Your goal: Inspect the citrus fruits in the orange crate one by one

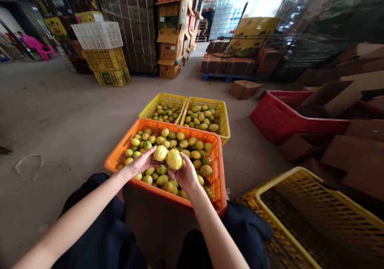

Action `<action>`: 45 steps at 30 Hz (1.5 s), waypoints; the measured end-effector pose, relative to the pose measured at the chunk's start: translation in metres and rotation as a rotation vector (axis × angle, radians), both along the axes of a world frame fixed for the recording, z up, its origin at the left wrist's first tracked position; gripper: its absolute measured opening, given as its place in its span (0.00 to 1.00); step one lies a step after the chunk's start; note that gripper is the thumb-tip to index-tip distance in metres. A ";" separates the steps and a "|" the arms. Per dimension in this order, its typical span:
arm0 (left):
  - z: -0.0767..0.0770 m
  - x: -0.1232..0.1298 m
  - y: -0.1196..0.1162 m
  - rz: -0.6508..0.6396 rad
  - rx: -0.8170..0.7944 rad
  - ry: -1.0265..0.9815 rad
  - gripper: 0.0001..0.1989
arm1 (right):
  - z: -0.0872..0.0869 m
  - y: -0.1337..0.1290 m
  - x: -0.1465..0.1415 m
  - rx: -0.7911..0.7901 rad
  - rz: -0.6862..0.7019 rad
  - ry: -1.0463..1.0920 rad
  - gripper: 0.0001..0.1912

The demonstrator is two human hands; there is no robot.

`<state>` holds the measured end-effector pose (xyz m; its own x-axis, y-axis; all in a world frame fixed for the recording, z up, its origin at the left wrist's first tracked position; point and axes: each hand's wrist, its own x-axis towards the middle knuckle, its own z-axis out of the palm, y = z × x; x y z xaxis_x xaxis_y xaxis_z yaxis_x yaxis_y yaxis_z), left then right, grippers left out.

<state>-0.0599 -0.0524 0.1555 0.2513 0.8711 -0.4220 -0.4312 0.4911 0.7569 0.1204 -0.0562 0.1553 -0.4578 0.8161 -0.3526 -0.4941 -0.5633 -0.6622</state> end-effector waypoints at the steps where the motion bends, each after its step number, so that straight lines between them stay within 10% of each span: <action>1: 0.001 0.002 -0.001 0.013 0.013 0.019 0.17 | 0.000 0.000 0.000 0.014 0.006 0.000 0.18; 29: 0.009 0.004 -0.010 0.015 0.004 0.123 0.14 | -0.006 0.010 0.008 -0.119 0.086 -0.222 0.25; 34: 0.009 0.007 -0.012 0.096 0.147 0.186 0.16 | -0.002 0.006 0.006 0.077 -0.191 -0.265 0.17; 39: 0.013 0.007 -0.012 0.190 0.356 0.303 0.28 | 0.002 -0.004 0.003 0.472 -0.485 -0.529 0.30; 45: 0.017 0.002 -0.013 0.179 0.686 0.394 0.27 | -0.004 -0.012 0.002 0.785 -0.567 -0.778 0.28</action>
<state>-0.0579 -0.0657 0.1723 0.0280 0.9809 0.1924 -0.0981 -0.1888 0.9771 0.1226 -0.0678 0.1511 0.1400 0.9434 0.3007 0.1366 0.2823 -0.9495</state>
